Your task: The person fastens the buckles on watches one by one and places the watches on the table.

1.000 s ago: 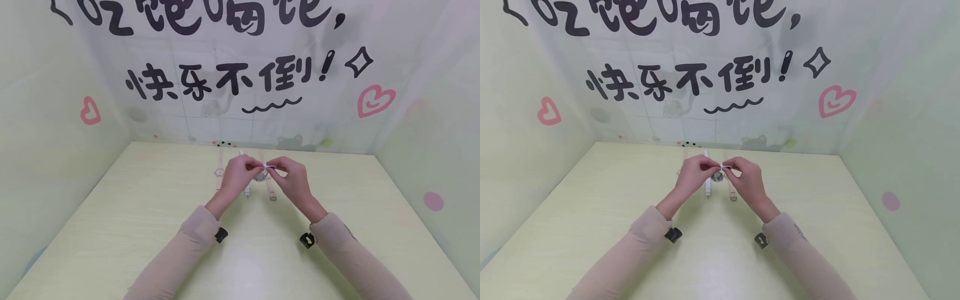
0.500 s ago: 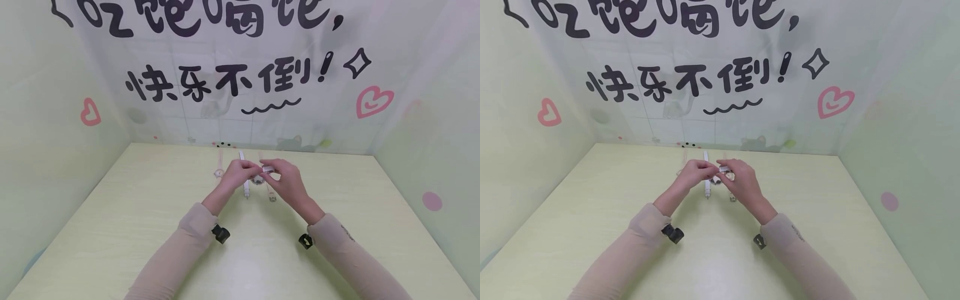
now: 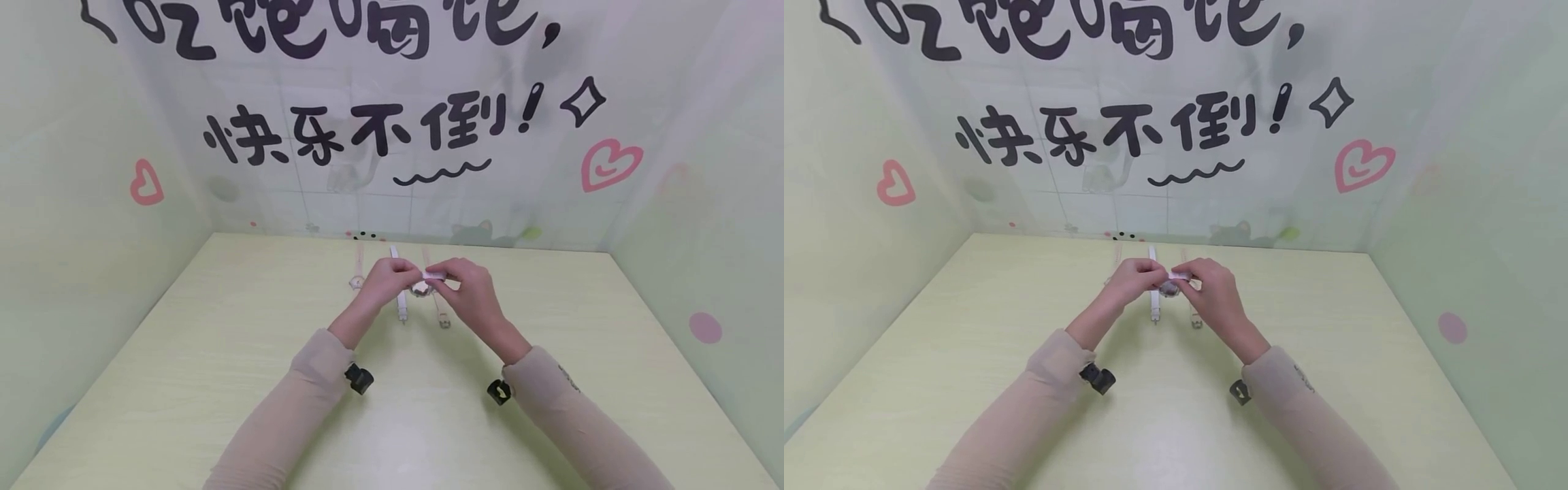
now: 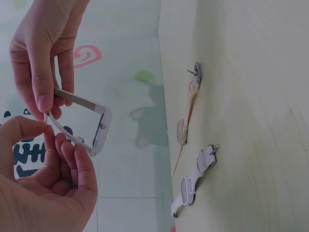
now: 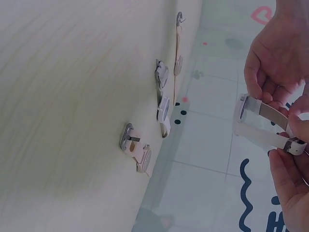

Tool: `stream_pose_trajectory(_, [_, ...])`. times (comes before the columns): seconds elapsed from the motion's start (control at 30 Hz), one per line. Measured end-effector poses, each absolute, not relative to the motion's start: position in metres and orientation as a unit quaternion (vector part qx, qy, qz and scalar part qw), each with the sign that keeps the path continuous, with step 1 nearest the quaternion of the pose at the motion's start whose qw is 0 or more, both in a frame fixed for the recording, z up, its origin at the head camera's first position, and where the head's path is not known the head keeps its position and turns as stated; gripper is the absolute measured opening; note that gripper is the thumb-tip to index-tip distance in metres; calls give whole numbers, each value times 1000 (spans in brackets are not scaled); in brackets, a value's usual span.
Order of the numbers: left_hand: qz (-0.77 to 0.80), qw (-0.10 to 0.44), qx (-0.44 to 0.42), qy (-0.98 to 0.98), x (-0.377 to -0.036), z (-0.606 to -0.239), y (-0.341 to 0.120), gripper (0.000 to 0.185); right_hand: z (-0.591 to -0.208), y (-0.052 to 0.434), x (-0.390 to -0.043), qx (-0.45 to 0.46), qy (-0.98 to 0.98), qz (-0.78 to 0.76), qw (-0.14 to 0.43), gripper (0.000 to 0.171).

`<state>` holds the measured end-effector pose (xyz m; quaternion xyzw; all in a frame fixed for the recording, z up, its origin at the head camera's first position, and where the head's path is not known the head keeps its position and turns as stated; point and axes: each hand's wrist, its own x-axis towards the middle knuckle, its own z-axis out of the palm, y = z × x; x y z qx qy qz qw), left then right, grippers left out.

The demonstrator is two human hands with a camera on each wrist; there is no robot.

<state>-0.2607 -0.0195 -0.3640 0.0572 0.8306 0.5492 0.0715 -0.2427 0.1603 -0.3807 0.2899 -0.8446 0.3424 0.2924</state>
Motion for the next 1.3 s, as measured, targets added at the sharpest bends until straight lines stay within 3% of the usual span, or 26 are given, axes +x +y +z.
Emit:
stream_pose_trajectory(0.53, [585, 93, 49, 804, -265, -366, -32, 25, -377, 161, -244, 286, -829, 391, 281, 18])
stream_pose_trajectory(0.87, [581, 64, 105, 805, -263, -372, -35, 24, -377, 162, -243, 267, -810, 449, 267, 15])
stream_pose_trajectory(1.1, [545, 88, 159, 818, -264, -378, -36, 39, -378, 164, -244, 262, -807, 458, 266, 15])
stream_pose_trajectory(1.3, [521, 85, 175, 831, -263, -381, -35, 37, -379, 165, -244, 260, -810, 456, 261, 14])
